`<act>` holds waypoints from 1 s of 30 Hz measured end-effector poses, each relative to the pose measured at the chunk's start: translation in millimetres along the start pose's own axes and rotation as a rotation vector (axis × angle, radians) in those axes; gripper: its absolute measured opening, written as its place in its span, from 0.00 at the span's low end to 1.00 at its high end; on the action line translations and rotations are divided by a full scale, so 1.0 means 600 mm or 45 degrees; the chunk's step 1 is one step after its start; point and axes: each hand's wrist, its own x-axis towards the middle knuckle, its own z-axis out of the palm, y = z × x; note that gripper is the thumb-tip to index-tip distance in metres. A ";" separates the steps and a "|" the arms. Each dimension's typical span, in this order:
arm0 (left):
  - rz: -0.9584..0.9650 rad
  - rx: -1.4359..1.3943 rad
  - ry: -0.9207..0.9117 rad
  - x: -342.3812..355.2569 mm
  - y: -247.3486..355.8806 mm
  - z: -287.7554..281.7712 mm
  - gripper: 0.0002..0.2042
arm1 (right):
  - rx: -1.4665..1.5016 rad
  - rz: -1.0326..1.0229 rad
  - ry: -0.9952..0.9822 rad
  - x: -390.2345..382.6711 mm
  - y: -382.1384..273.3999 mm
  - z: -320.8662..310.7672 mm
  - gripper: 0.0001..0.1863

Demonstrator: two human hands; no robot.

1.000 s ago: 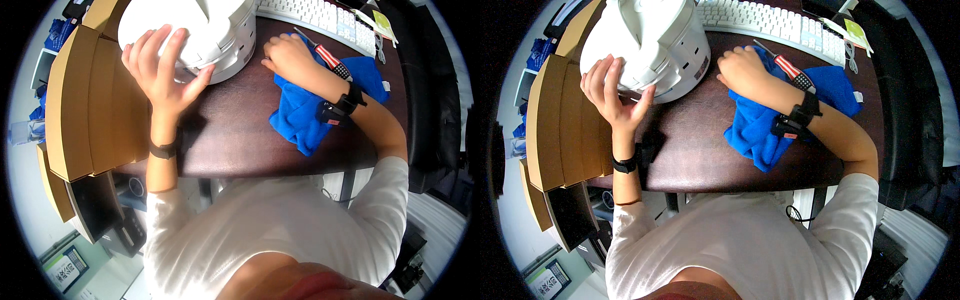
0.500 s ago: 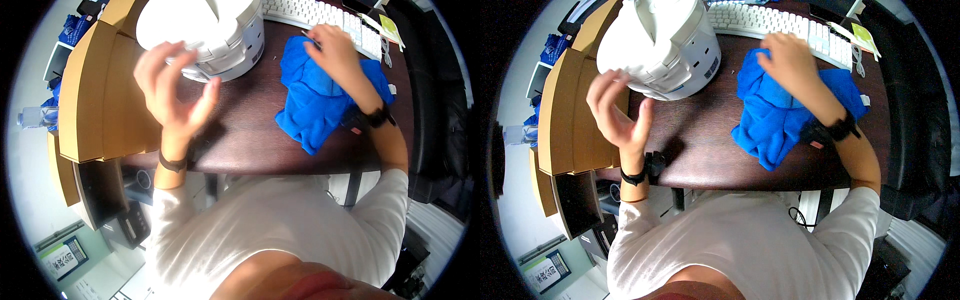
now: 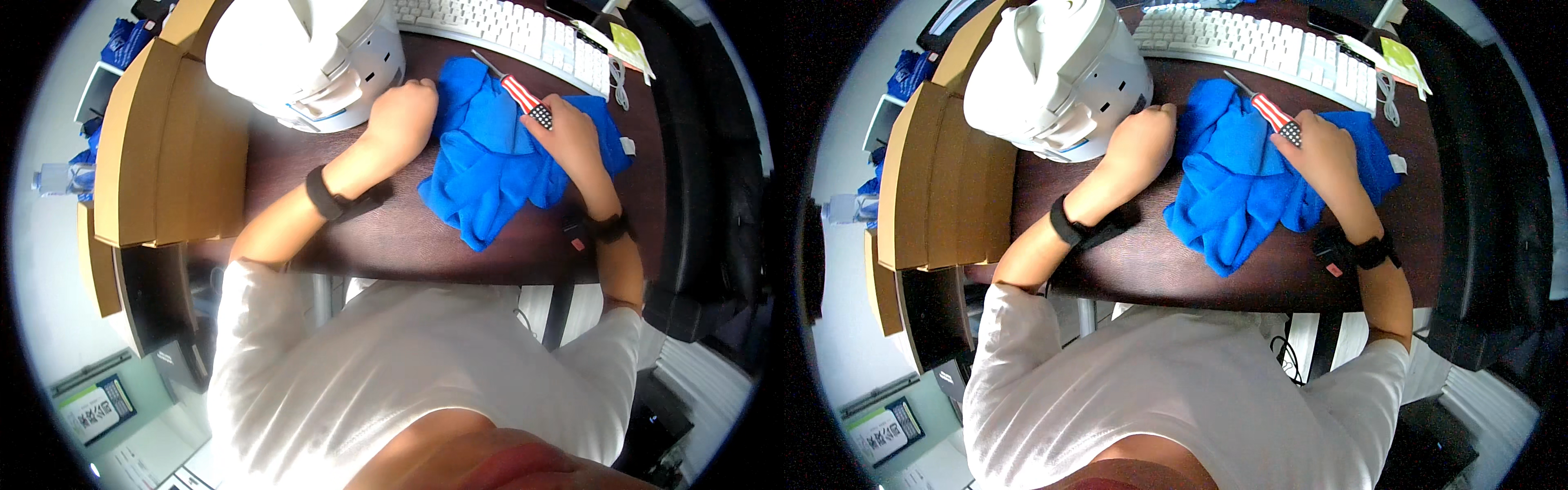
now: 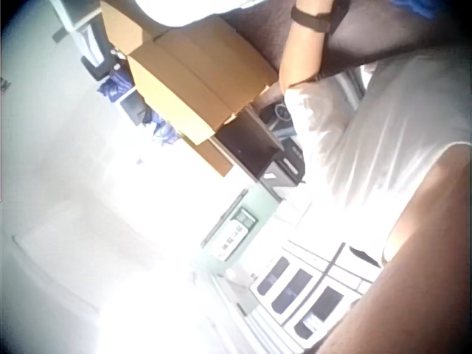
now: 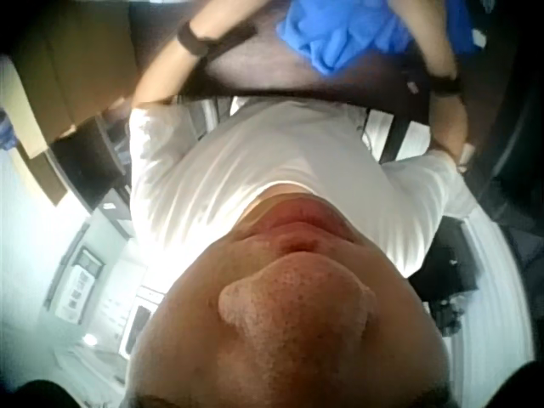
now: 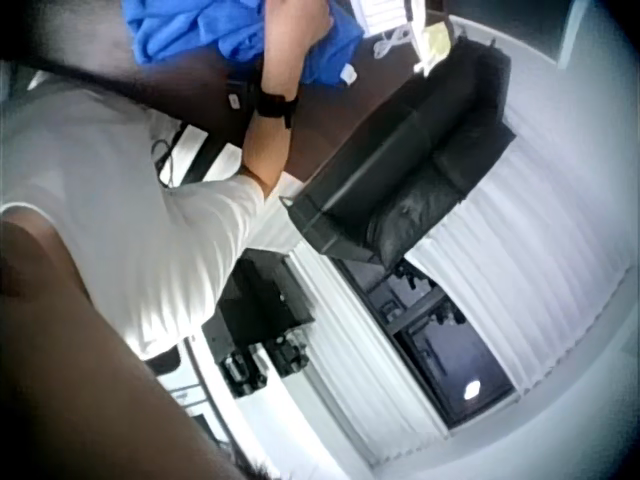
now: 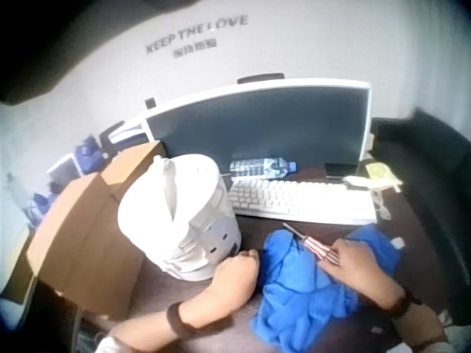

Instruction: The person uses a screwdriver to remove screws from the bottom and sides of a white rice cooker, then flips it upright and continues unscrewing the lid. The person also briefly uses the screwdriver on a white keyboard. The task appears to be disassembly or repair of the rice cooker.

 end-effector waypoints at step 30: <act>-0.299 -2.582 -0.312 -0.086 -0.070 0.028 0.12 | 0.994 -0.370 -0.116 -0.060 -0.007 0.006 0.13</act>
